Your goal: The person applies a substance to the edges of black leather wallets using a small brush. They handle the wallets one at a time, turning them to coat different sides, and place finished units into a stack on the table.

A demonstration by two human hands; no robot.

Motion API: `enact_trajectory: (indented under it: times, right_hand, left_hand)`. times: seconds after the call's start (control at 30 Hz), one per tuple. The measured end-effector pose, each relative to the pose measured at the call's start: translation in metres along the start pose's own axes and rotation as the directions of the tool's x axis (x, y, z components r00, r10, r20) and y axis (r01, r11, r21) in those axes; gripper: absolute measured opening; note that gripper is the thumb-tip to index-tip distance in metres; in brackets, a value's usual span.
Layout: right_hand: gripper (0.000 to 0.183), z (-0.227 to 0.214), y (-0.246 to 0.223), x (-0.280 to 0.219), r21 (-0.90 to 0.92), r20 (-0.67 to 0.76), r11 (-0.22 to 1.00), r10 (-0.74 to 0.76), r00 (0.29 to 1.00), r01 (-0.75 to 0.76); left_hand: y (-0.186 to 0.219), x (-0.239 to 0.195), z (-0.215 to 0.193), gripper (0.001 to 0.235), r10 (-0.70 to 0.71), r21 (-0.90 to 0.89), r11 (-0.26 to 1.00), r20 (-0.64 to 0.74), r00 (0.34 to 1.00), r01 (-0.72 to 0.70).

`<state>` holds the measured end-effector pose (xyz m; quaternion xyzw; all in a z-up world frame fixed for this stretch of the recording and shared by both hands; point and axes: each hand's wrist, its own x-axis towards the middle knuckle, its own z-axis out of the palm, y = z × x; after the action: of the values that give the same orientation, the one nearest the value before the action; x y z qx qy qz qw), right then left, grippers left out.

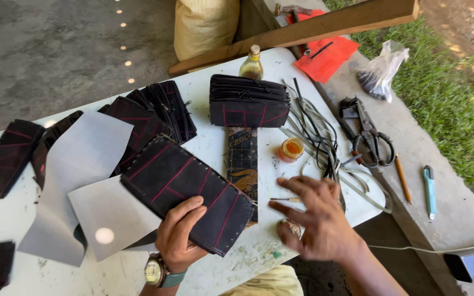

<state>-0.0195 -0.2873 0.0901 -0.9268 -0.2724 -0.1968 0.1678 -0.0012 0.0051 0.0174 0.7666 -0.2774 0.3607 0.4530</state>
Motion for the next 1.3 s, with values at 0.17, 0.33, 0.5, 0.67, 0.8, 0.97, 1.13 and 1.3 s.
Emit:
enact_trajectory:
  times: [0.17,0.33,0.5,0.67,0.8,0.97,1.13,1.3]
  right_hand:
    - [0.039,0.030,0.077,0.023,-0.258,0.040,0.906,0.356,0.933,-0.335]
    - [0.042,0.067,0.117,0.033,-0.286,0.166,0.874,0.449,0.878,-0.393]
    - [0.042,0.073,0.118,0.034,-0.277,0.229,0.862,0.488,0.842,-0.424]
    - [0.044,0.055,0.114,0.022,-0.239,0.105,0.876,0.452,0.886,-0.418]
    - [0.038,0.031,0.093,0.001,-0.072,0.146,0.872,0.489,0.860,-0.484]
    - [0.056,0.014,0.033,-0.025,0.778,0.154,0.539,0.335,0.930,-0.323]
    - [0.063,0.012,0.000,-0.021,0.749,0.166,0.593,0.266,0.950,-0.297]
    - [0.063,0.005,-0.005,-0.016,0.593,0.134,0.771,0.190,0.973,-0.232]
  left_hand:
    - [-0.009,-0.006,0.005,0.049,0.033,0.058,0.998,0.013,0.999,-0.034]
    - [-0.015,-0.005,0.013,0.053,0.024,0.041,0.999,0.044,0.999,-0.026]
    - [-0.017,-0.005,0.021,0.051,0.031,0.011,0.999,0.031,0.999,-0.031]
    - [-0.018,-0.005,0.022,0.052,0.027,0.017,0.999,0.034,0.999,-0.027]
    - [-0.020,-0.004,0.024,0.054,0.061,-0.006,0.998,0.025,0.998,-0.061]
    - [-0.019,-0.003,0.027,0.054,0.107,0.015,0.994,0.038,0.994,-0.108]
    - [-0.013,0.001,0.026,0.055,0.117,0.031,0.992,0.037,0.992,-0.118]
    - [-0.008,0.005,0.024,0.055,0.090,0.007,0.996,0.028,0.996,-0.090]
